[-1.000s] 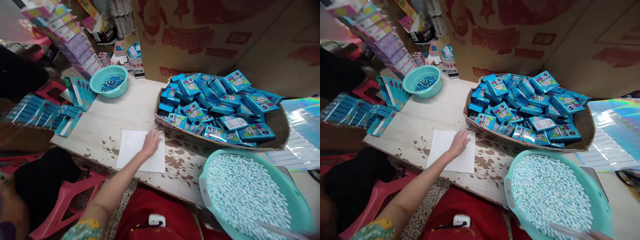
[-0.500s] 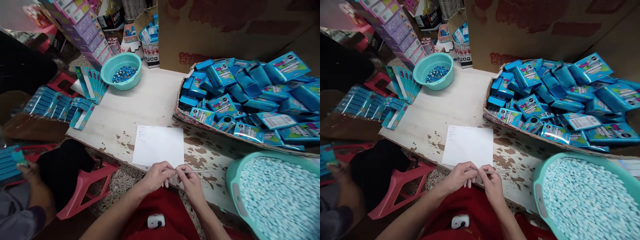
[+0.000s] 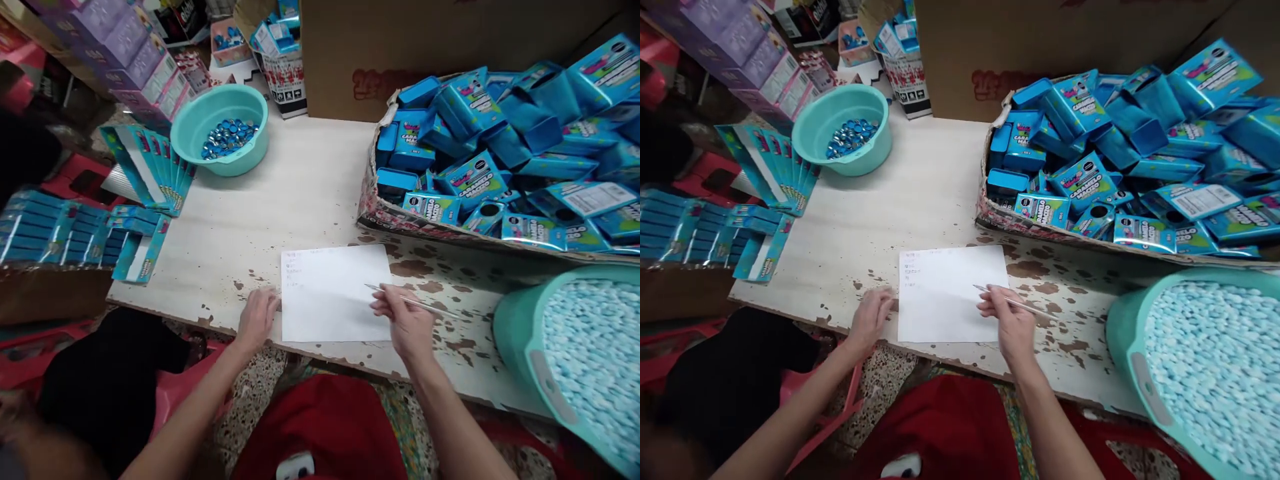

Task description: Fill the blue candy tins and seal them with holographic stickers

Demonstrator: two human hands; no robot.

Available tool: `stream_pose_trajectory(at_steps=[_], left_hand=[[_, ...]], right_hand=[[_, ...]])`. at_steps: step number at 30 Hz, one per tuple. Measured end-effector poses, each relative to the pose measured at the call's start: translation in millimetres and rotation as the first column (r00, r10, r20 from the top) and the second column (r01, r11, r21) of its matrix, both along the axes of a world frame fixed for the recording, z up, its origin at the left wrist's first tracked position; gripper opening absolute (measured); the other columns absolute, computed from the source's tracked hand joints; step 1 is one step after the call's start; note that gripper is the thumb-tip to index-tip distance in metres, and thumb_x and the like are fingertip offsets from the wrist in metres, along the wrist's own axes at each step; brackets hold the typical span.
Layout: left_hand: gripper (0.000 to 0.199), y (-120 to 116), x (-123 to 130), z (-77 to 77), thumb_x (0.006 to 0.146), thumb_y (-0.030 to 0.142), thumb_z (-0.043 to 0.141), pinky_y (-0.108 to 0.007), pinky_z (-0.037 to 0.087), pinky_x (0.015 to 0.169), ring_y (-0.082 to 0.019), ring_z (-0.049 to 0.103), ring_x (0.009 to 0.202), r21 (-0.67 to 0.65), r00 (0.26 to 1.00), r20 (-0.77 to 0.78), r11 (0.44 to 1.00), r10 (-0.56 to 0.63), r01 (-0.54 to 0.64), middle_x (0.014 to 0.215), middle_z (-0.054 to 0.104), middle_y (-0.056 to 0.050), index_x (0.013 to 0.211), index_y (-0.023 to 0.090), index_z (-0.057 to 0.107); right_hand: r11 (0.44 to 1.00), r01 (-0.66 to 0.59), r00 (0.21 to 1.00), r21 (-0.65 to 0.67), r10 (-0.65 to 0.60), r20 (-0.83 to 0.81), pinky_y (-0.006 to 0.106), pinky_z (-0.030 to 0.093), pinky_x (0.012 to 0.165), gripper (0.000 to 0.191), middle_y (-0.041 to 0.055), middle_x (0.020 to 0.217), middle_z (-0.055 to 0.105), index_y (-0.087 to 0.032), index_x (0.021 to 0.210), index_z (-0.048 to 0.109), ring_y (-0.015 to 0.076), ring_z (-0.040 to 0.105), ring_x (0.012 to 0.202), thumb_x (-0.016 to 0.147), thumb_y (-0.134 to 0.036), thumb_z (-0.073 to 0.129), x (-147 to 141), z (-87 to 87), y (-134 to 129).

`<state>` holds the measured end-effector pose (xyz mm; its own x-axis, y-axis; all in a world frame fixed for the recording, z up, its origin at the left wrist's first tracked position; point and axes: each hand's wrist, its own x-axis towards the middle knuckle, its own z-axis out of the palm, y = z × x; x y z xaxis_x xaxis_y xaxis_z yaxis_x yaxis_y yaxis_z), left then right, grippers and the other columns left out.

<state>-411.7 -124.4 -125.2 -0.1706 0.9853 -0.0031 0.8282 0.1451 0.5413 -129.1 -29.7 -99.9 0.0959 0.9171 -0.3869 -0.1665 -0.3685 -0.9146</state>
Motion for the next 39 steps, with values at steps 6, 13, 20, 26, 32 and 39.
stream_pose_trajectory(at_steps=[6, 13, 20, 26, 32, 39], left_hand=[[0.014, 27.3, -39.8, -43.1, 0.088, 0.019, 0.047, -0.042, 0.041, 0.096, -0.025, 0.04, 0.129, 0.179, 0.839, -0.365, 0.854, -0.403, 0.489, 0.128, 0.056, -0.01, 0.1, 0.017, 0.054], [0.015, 27.6, -42.8, -46.8, 0.089, 0.016, 0.045, -0.041, 0.039, 0.095, -0.024, 0.04, 0.13, 0.129, 0.805, -0.409, 0.845, -0.43, 0.518, 0.134, 0.052, -0.009, 0.097, 0.016, 0.058], [0.014, 28.5, -45.0, -52.5, 0.088, 0.016, 0.046, -0.042, 0.038, 0.096, -0.025, 0.04, 0.13, 0.114, 0.821, -0.374, 0.857, -0.431, 0.502, 0.134, 0.052, -0.01, 0.097, 0.016, 0.058], [0.015, 29.9, -45.5, -56.7, 0.088, 0.016, 0.046, -0.04, 0.036, 0.096, -0.023, 0.04, 0.13, 0.106, 0.834, -0.352, 0.868, -0.424, 0.486, 0.134, 0.052, -0.008, 0.1, 0.017, 0.056], [0.017, 31.1, -45.5, -55.6, 0.088, 0.017, 0.047, -0.039, 0.034, 0.097, -0.022, 0.041, 0.129, 0.106, 0.844, -0.334, 0.873, -0.419, 0.476, 0.133, 0.053, -0.008, 0.103, 0.018, 0.055], [0.018, 30.5, -46.2, -55.9, 0.088, 0.017, 0.048, -0.04, 0.036, 0.096, -0.023, 0.041, 0.129, 0.088, 0.846, -0.327, 0.878, -0.421, 0.471, 0.133, 0.053, -0.008, 0.104, 0.018, 0.055]], right_hand=[[0.987, -0.154, 0.983, 0.056, 0.147, 0.114, 0.031, 0.057, 0.065, 0.025, 0.003, 0.072, 0.069, -0.017, 0.088, 0.062, 0.0175, 0.069, 0.068, 0.074, -0.037, 0.068, -100.7, -39.9, -8.8], [0.923, -0.336, 0.845, 0.188, 0.207, 0.493, 0.028, 0.053, 0.061, 0.018, 0.0021, 0.071, 0.067, -0.019, 0.084, 0.055, 0.0159, 0.066, 0.064, 0.08, -0.036, 0.058, -142.0, -67.8, 1.6], [0.885, -0.393, 0.711, 0.251, 0.119, 0.693, 0.024, 0.047, 0.057, 0.016, 0.0, 0.065, 0.065, -0.019, 0.077, 0.057, 0.0127, 0.061, 0.056, 0.083, -0.034, 0.056, -151.0, -79.7, 2.3], [0.837, -0.443, 0.669, 0.321, 0.07, 0.74, 0.021, 0.044, 0.052, 0.013, -0.0011, 0.063, 0.063, -0.019, 0.076, 0.058, 0.0103, 0.057, 0.052, 0.084, -0.03, 0.054, -151.9, -79.3, 5.3], [0.801, -0.493, 0.636, 0.341, 0.063, 0.769, 0.021, 0.044, 0.053, 0.013, -0.0005, 0.063, 0.063, -0.02, 0.074, 0.058, 0.0103, 0.057, 0.053, 0.084, -0.025, 0.053, -152.1, -82.1, 6.2], [0.778, -0.517, 0.626, 0.356, 0.06, 0.778, 0.021, 0.045, 0.054, 0.011, 0.0004, 0.066, 0.064, -0.02, 0.077, 0.059, 0.0111, 0.059, 0.055, 0.085, -0.024, 0.052, -152.4, -84.4, 6.8]])
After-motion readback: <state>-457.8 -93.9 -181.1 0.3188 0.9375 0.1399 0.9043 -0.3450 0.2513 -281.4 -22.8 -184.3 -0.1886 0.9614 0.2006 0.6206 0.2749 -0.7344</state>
